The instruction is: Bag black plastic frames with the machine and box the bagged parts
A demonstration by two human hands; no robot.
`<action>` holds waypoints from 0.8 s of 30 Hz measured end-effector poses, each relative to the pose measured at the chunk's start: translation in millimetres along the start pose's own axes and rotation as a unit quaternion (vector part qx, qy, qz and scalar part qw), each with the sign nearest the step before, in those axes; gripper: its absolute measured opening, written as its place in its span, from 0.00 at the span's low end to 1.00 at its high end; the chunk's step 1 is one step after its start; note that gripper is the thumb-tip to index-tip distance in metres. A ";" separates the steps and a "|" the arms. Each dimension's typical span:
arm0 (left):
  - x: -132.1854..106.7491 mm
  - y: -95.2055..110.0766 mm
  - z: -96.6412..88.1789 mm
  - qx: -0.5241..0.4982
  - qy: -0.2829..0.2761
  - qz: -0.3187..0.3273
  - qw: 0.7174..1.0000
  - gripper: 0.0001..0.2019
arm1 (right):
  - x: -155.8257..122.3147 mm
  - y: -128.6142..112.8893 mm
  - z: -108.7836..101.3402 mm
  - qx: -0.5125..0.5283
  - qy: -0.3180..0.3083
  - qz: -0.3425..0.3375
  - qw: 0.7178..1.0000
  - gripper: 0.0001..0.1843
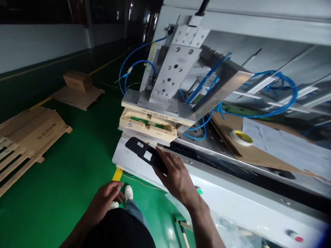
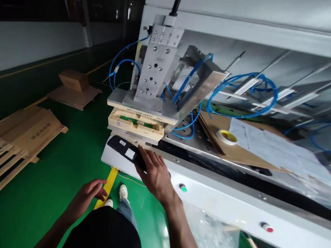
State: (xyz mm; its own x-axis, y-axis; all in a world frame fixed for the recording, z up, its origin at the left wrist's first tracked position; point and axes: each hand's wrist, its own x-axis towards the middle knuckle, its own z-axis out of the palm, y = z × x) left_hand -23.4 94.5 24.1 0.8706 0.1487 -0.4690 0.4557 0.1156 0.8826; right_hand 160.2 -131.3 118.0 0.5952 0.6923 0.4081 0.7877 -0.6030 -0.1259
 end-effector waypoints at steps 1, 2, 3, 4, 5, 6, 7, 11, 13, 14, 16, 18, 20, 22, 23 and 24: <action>4.1 0.5 -0.7 0.013 0.012 -0.001 1.000 0.40 | 13.6 9.2 7.0 -0.016 -0.002 -0.001 1.000 0.36; 8.5 0.3 -0.8 0.028 0.022 -0.003 0.999 0.40 | 27.7 19.7 14.4 -0.033 -0.007 -0.005 0.999 0.36; 12.9 -0.6 -0.6 0.045 0.029 -0.005 0.999 0.39 | 42.0 31.1 21.9 -0.049 -0.015 -0.014 0.999 0.36; 17.1 -2.1 0.0 0.067 0.032 -0.007 0.997 0.38 | 56.4 42.8 29.1 -0.063 -0.024 -0.026 0.997 0.37; 20.9 -4.1 0.8 0.092 0.033 -0.007 0.995 0.37 | 70.6 54.3 35.6 -0.074 -0.033 -0.038 0.996 0.38; 24.2 -6.1 2.0 0.119 0.032 -0.007 0.992 0.35 | 84.2 65.2 41.3 -0.081 -0.040 -0.047 0.995 0.38; 26.9 -7.9 3.6 0.144 0.029 -0.006 0.989 0.34 | 96.8 75.1 46.2 -0.086 -0.044 -0.053 0.994 0.37; 34.6 -7.7 14.6 0.189 0.019 -0.006 0.982 0.28 | 134.0 105.1 60.3 -0.072 -0.044 -0.062 0.995 0.36; 38.9 -2.3 22.4 0.199 0.019 0.000 0.980 0.28 | 144.5 116.1 66.7 -0.059 -0.047 -0.062 0.995 0.35; 41.5 1.4 26.4 0.206 0.021 0.004 0.978 0.28 | 148.1 120.9 69.7 -0.056 -0.048 -0.057 0.996 0.35; 47.1 9.4 34.0 0.219 0.017 0.014 0.976 0.28 | 152.6 129.2 74.1 -0.060 -0.050 -0.044 0.996 0.36; 52.8 16.4 40.0 0.223 0.004 0.017 0.975 0.28 | 153.8 135.4 75.5 -0.066 -0.050 -0.032 0.996 0.36; 57.7 20.6 43.7 0.229 -0.010 0.017 0.973 0.28 | 152.5 139.3 74.1 -0.064 -0.051 -0.030 0.996 0.36; 61.5 21.0 45.4 0.239 -0.019 0.018 0.971 0.28 | 150.3 141.1 71.9 -0.058 -0.051 -0.034 0.996 0.35; 63.0 20.0 45.8 0.243 -0.021 0.020 0.970 0.27 | 149.6 141.2 71.0 -0.055 -0.050 -0.037 0.997 0.35; 64.2 18.4 46.1 0.246 -0.023 0.023 0.969 0.27 | 149.5 140.8 70.5 -0.050 -0.048 -0.038 0.997 0.35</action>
State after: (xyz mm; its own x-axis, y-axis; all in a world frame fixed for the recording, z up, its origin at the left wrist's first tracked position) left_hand 49.5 61.0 11.8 0.8946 0.0982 -0.4360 0.4391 -0.3748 0.8165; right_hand 371.2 -84.8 97.5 0.5503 0.7697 0.3236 0.8145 -0.5801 -0.0053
